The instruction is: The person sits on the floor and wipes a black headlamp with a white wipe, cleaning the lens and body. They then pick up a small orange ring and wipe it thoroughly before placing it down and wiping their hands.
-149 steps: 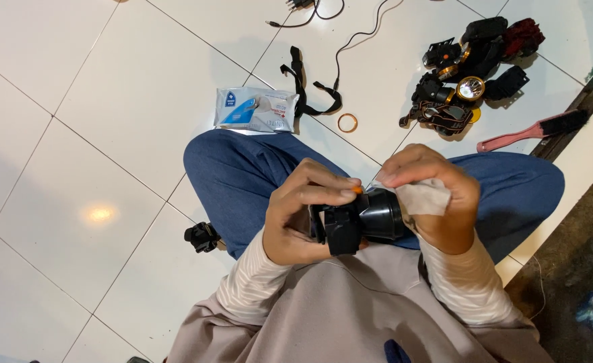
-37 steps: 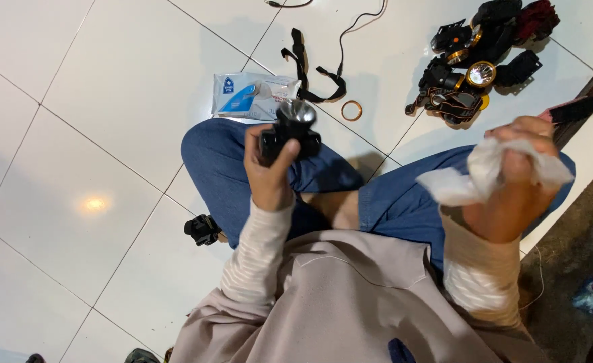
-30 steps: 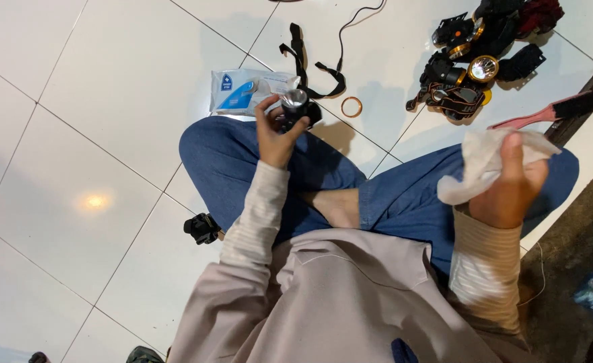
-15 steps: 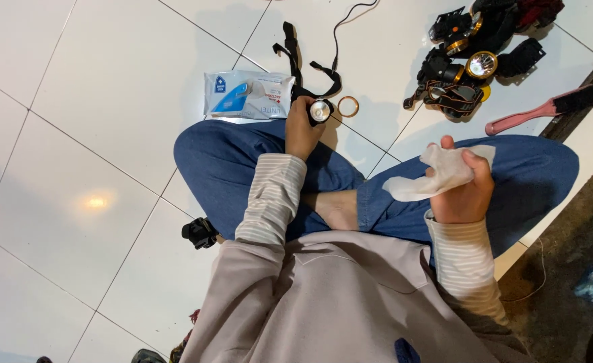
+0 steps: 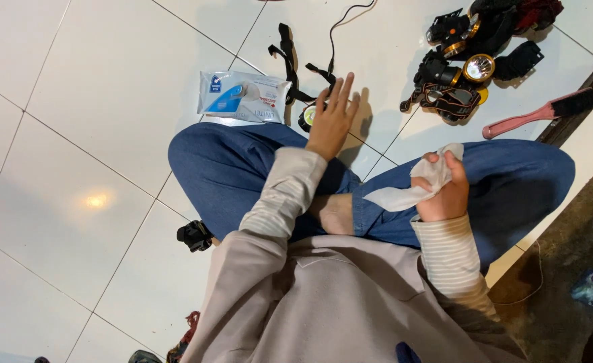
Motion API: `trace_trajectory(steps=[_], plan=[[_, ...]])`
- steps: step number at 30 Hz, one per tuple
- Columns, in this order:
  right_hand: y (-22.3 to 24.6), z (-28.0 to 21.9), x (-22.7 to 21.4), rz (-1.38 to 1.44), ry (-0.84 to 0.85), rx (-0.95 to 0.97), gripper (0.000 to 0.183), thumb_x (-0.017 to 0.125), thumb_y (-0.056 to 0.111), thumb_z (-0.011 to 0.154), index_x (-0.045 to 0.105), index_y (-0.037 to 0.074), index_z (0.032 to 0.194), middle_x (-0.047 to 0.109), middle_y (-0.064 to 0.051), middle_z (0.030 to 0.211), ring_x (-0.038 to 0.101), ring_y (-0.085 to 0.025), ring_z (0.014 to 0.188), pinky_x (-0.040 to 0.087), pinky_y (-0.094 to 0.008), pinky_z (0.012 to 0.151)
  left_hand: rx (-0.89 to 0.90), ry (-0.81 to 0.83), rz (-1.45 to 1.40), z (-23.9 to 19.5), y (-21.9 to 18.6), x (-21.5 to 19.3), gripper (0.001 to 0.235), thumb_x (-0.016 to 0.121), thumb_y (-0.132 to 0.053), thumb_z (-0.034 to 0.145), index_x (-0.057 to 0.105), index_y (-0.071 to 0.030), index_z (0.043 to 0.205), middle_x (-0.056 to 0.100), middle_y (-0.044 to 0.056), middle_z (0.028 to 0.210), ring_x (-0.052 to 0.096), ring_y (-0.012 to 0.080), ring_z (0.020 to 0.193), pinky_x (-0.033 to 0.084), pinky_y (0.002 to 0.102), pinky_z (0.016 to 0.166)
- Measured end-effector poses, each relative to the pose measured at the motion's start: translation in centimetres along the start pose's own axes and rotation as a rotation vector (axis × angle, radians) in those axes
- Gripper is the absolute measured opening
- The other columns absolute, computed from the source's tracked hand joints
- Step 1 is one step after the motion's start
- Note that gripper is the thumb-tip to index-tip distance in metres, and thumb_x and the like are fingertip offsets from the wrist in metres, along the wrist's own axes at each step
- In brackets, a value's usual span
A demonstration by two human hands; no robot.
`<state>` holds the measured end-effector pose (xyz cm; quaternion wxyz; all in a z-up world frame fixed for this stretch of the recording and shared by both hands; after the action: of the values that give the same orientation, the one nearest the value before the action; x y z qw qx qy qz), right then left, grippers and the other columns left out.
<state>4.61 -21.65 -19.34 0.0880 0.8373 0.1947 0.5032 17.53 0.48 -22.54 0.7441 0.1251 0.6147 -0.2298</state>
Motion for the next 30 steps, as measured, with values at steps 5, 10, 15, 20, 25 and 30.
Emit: trace_trajectory(steps=[5, 10, 15, 20, 25, 30], plan=[[-0.6, 0.9, -1.6, -0.035, -0.096, 0.061, 0.006, 0.056, 0.027, 0.106, 0.06, 0.024, 0.102, 0.063, 0.008, 0.099, 0.06, -0.005, 0.084, 0.038, -0.018, 0.053, 0.035, -0.094, 0.091, 0.7, -1.7, 13.0, 0.038, 0.063, -0.015, 0.097, 0.057, -0.004, 0.133, 0.036, 0.034, 0.155, 0.047, 0.0506, 0.138, 0.042, 0.055, 0.109], [-0.5, 1.0, -1.4, -0.095, -0.115, 0.038, 0.003, 0.057, 0.027, 0.104, 0.058, 0.026, 0.101, 0.062, 0.009, 0.099, 0.06, -0.004, 0.082, 0.037, -0.016, 0.051, -0.038, -0.278, 0.119, -0.3, -1.8, 18.7, 0.034, 0.066, -0.007, 0.088, 0.063, 0.001, 0.121, 0.059, 0.038, 0.126, 0.061, 0.0598, 0.109, 0.056, 0.057, 0.083], [-0.6, 1.5, -0.9, -0.173, -0.165, 0.022, 0.002, 0.059, 0.022, 0.099, 0.058, 0.023, 0.1, 0.066, 0.006, 0.104, 0.059, -0.005, 0.079, 0.037, -0.016, 0.048, -0.04, -0.273, 0.142, -0.6, -1.5, 20.4, 0.03, 0.074, -0.003, 0.082, 0.067, 0.003, 0.11, 0.062, 0.034, 0.11, 0.065, 0.0548, 0.093, 0.06, 0.049, 0.069], [-1.4, 2.5, 0.2, -0.335, -0.215, 0.041, 0.006, 0.062, 0.022, 0.101, 0.056, 0.022, 0.1, 0.063, 0.01, 0.091, 0.055, -0.002, 0.07, 0.031, -0.013, 0.045, -0.137, -0.273, -0.051, -1.3, -1.5, 17.2, 0.039, 0.076, -0.014, 0.083, 0.066, -0.01, 0.121, 0.066, 0.016, 0.112, 0.071, 0.0366, 0.09, 0.063, 0.038, 0.063], [-1.9, 3.4, 4.5, -0.602, -0.222, -0.091, 0.011, 0.065, 0.019, 0.101, 0.058, 0.014, 0.108, 0.063, 0.004, 0.087, 0.057, -0.004, 0.072, 0.042, -0.015, 0.052, -0.714, -0.085, -1.431, -3.0, -0.5, 12.5, 0.037, 0.071, -0.018, 0.099, 0.066, -0.006, 0.134, 0.067, 0.02, 0.121, 0.071, 0.0366, 0.105, 0.065, 0.041, 0.086], [-3.6, 5.4, 6.6, -1.12, -0.08, -0.299, 0.031, 0.072, 0.024, 0.1, 0.066, 0.013, 0.129, 0.064, 0.003, 0.104, 0.058, -0.005, 0.096, 0.055, -0.023, 0.08, -0.982, -0.089, -2.242, -4.8, -1.9, 9.2, 0.043, 0.079, -0.014, 0.096, 0.065, -0.001, 0.134, 0.066, 0.027, 0.123, 0.07, 0.0387, 0.108, 0.063, 0.048, 0.094]])
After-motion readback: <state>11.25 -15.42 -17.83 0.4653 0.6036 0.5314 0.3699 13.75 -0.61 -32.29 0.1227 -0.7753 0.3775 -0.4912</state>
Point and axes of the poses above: each hand's wrist, its own z-axis towards the middle knuckle, its own x-axis out of the palm, y = z × x, the point moved 5 cm from there along z, towards the middle knuckle
